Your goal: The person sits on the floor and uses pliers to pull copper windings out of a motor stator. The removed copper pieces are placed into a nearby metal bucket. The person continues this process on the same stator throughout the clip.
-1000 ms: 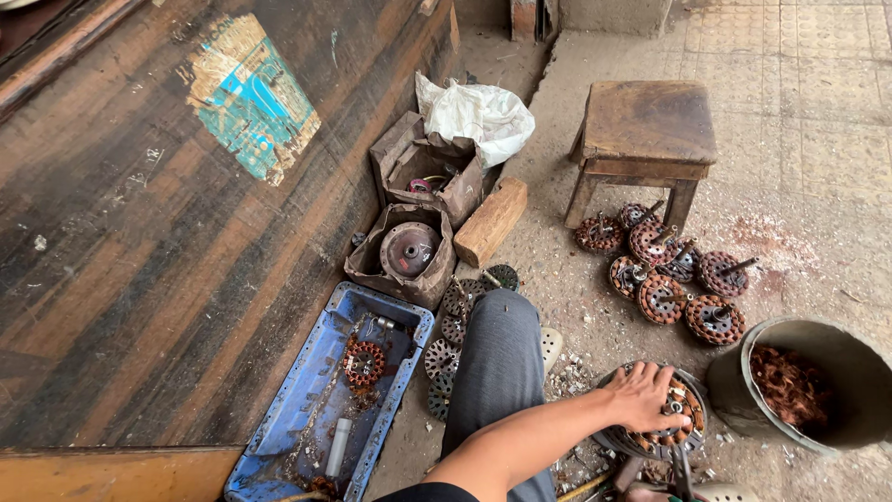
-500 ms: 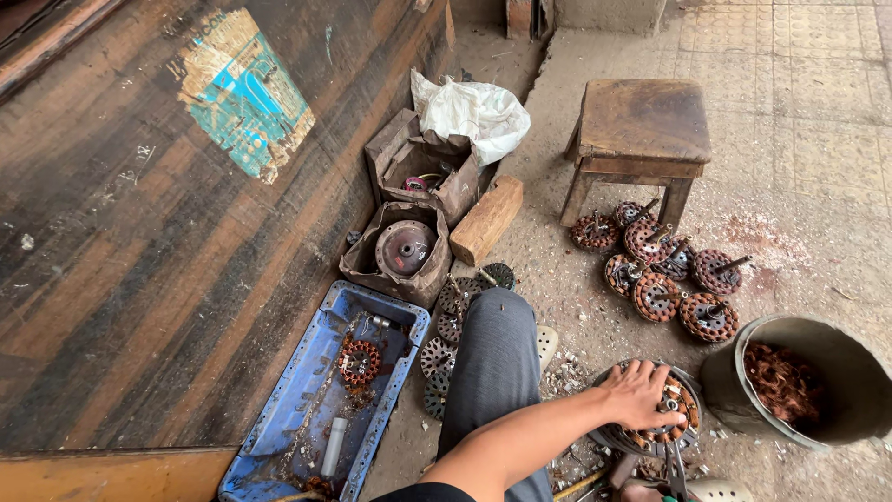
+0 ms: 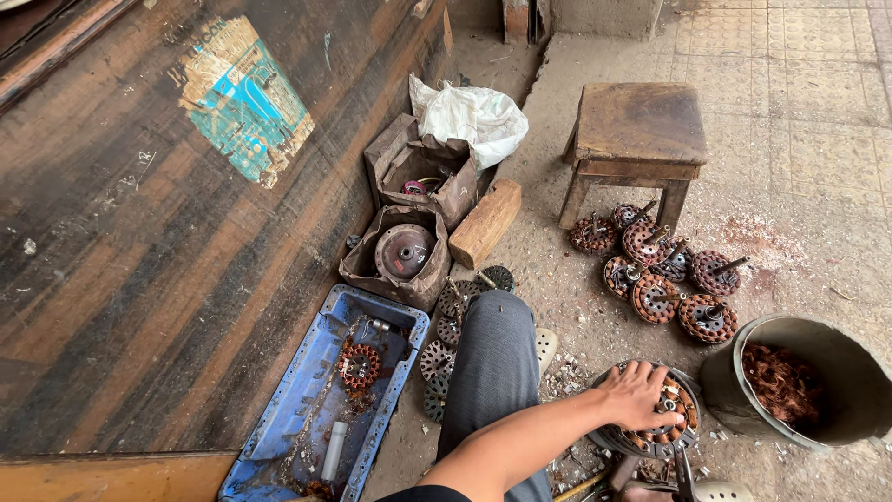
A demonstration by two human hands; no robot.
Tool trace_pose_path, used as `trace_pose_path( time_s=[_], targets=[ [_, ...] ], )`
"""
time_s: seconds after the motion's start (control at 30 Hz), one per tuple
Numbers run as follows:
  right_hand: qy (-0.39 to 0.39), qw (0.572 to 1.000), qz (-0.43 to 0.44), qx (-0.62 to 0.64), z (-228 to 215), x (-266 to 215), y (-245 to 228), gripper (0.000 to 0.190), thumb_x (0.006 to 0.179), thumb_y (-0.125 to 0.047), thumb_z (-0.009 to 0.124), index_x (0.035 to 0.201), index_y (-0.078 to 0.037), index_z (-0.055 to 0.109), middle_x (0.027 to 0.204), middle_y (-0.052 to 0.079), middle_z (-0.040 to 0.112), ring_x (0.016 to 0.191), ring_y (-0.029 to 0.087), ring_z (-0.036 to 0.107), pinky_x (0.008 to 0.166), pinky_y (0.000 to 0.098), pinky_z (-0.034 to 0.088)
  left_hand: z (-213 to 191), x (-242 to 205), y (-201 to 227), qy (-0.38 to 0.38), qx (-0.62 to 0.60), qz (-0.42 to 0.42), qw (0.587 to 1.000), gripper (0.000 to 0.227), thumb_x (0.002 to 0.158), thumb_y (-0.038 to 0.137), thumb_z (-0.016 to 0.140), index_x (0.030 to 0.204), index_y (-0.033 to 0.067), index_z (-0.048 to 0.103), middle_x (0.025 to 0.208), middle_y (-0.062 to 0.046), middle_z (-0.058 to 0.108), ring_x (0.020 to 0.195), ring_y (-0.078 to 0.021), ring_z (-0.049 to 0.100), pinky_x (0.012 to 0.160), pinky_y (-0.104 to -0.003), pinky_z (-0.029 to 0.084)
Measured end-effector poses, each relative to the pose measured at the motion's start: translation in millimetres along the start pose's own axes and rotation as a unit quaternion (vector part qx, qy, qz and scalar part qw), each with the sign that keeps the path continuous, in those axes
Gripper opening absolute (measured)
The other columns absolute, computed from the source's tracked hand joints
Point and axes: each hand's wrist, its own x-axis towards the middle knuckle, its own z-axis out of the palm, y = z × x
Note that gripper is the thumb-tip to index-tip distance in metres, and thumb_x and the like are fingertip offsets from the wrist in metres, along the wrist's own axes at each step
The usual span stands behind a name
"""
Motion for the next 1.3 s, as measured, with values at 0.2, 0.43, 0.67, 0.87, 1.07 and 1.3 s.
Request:
trace_pose_path(
  time_s=[0.2,0.43,0.67,0.87,1.07,1.3],
  targets=[
    [-0.046,0.982,0.003,0.182,-21,-19,30,0.043,0.087,-0.010,0.061,0.129,-0.001,0.059,0.107,0.020,0.078,0.093,0.031,0.077,0.081,0.0416,0.059,-6,-7,2,0.016,0.036,0.011,0.999,0.115,0.089,0.082,0.037,0.160,-0.0052,0.011,0.154,-0.036,0.023,0.144,-0.0514,0.022,0.112,-0.073,0.019],
    [0.005,0.996,-0.051,0.074,-26,-107,32,0.042,0.096,-0.018,0.065,0.133,0.000,0.063,0.101,0.014,0.073,0.083,0.021,0.066,0.072,0.0375,0.054,-37,-37,14,0.026,0.049,0.055,0.997,0.089,0.090,0.068,0.048,0.154,0.0068,0.041,0.165,-0.023,0.027,0.155,-0.0427,0.018,0.127,-0.053,0.007],
    [-0.031,0.995,0.030,0.094,-2,-137,0,0.054,0.095,-0.017,0.054,0.148,-0.019,0.045,0.112,0.009,0.073,0.091,0.025,0.074,0.068,0.0408,0.064,-47,-39,22,0.039,0.037,0.023,0.998,0.091,0.094,0.067,0.054,0.149,-0.0013,0.029,0.142,-0.023,0.042,0.132,-0.0379,0.042,0.107,-0.065,0.035],
    [-0.063,0.994,0.039,0.074,0,-121,-10,0.045,0.099,-0.018,0.052,0.143,-0.009,0.049,0.118,0.015,0.071,0.094,0.028,0.074,0.069,0.0432,0.067,-43,-37,17,0.050,0.045,0.041,0.997,0.096,0.095,0.067,0.055,0.150,-0.0066,0.029,0.136,-0.025,0.045,0.127,-0.0377,0.046,0.104,-0.062,0.040],
    [-0.099,0.994,0.042,0.036,-2,-104,-11,0.039,0.100,-0.022,0.052,0.135,-0.003,0.053,0.116,0.017,0.075,0.094,0.028,0.076,0.070,0.0414,0.066,-40,-37,16,0.061,0.047,0.042,0.996,0.094,0.093,0.065,0.057,0.149,-0.0065,0.031,0.135,-0.024,0.046,0.125,-0.0381,0.047,0.101,-0.063,0.041],
    [-0.094,0.991,0.066,0.068,7,-102,-18,0.038,0.101,-0.022,0.051,0.134,-0.003,0.054,0.114,0.021,0.074,0.090,0.032,0.077,0.069,0.0415,0.065,-42,-39,19,0.064,0.048,0.045,0.996,0.094,0.094,0.066,0.057,0.149,-0.0067,0.031,0.134,-0.024,0.047,0.125,-0.0378,0.047,0.100,-0.064,0.041]
  ],
)
